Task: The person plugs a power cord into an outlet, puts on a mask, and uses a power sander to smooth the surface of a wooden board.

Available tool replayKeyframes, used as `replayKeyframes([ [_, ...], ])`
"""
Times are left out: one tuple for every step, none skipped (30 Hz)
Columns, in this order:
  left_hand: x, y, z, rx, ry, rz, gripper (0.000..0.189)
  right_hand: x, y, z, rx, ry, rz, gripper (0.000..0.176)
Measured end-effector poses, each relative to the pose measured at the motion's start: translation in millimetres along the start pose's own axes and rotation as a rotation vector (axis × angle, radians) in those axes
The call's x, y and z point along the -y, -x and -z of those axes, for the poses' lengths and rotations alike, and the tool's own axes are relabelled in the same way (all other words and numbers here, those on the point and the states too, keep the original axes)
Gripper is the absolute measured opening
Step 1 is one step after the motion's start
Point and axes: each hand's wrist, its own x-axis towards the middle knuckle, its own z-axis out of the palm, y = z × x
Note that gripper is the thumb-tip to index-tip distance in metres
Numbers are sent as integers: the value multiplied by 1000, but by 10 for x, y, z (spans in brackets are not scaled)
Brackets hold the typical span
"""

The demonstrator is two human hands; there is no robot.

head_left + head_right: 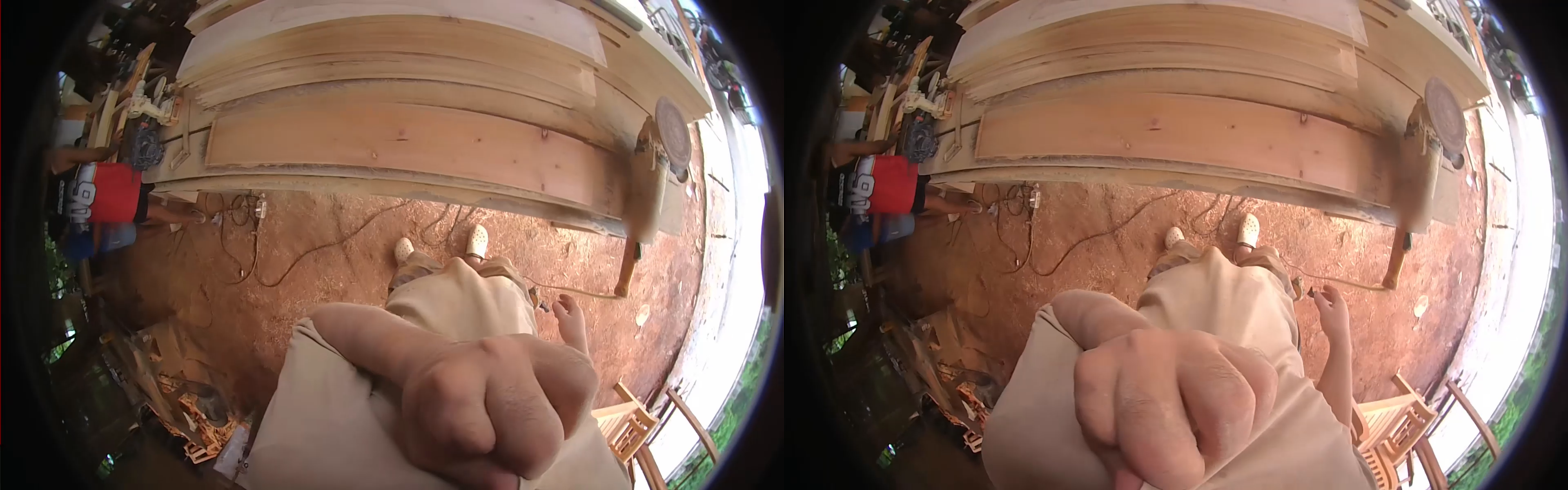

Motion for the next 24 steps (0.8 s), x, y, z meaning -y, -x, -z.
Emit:
replayKeyframes([
  [101, 4, -184, -225, 120, -262, 34, 99, -6, -44, -42, 11, 109, 51],
  [189, -22, -176, -212, 103, -279, 34, 205, -16, -75, -83, 21, 220, 51],
  [271, -54, -157, -155, 108, -327, 35, 326, -27, -68, -76, -57, 195, 49],
  [305, -76, -133, -102, 111, -384, 36, 323, -113, -54, -53, -46, 220, 49],
  [289, -77, 39, -95, 91, -422, 36, 304, -220, -17, -116, -75, 282, 46],
  [248, -66, 358, 320, -92, -257, 41, 321, -342, 42, -177, -103, 347, 44],
  [199, -76, 603, 709, -291, -71, 49, 367, -450, 101, -211, -166, 381, 41],
  [142, -124, 718, 690, -332, -106, 49, 421, -578, 158, -258, -216, 380, 39],
  [72, -184, 812, 836, -478, -9, 46, 444, -735, 214, -347, -247, 443, 39],
  [-31, -304, 886, 986, -622, 100, 43, 534, -917, 243, -446, -293, 512, 39],
  [-147, -322, 1122, 886, -742, 224, 37, 798, -886, 279, -531, -218, 522, 40],
  [-311, -321, 1374, 780, -844, 354, 30, 1076, -842, 318, -592, -117, 513, 42],
  [-530, -344, 1532, 570, -1053, 322, 31, 1246, -886, 354, -621, -110, 529, 46],
  [-719, -350, 1849, 299, -1156, 384, 13, 1406, -943, 370, -654, -107, 542, 50],
  [-1019, -388, 2130, 68, -1321, 456, 18, 1608, -959, 365, -663, -114, 545, 50],
  [-1319, -380, 2594, -142, -1509, 424, 21, 1813, -957, 352, -664, 11, 453, 56],
  [-1644, -412, 2870, -494, -1704, 519, 31, 1943, -950, 337, -667, 138, 349, 61],
  [-1936, -493, 2973, -702, -1876, 532, 39, 1891, -1174, 335, -691, 137, 329, 61],
  [-2286, -430, 3445, -854, -2021, 444, 42, 1697, -1534, 358, -567, -62, 339, 66],
  [-2706, -413, 3753, -944, -1992, 439, 46, 1555, -1664, 372, -447, -258, 346, 70],
  [-2984, -467, 3737, -1006, -1957, 387, 49, 1624, -1564, 275, -447, -262, 326, 71],
  [-3287, -505, 3942, -1159, -1899, 310, 55, 1764, -1473, 167, -454, -268, 302, 71],
  [-3562, -577, 4029, -1191, -1884, 230, 59, 1750, -1503, 121, -479, -217, 320, 72],
  [-3868, -648, 4185, -1280, -1900, 257, 64, 1699, -1532, 89, -506, -169, 334, 73],
])
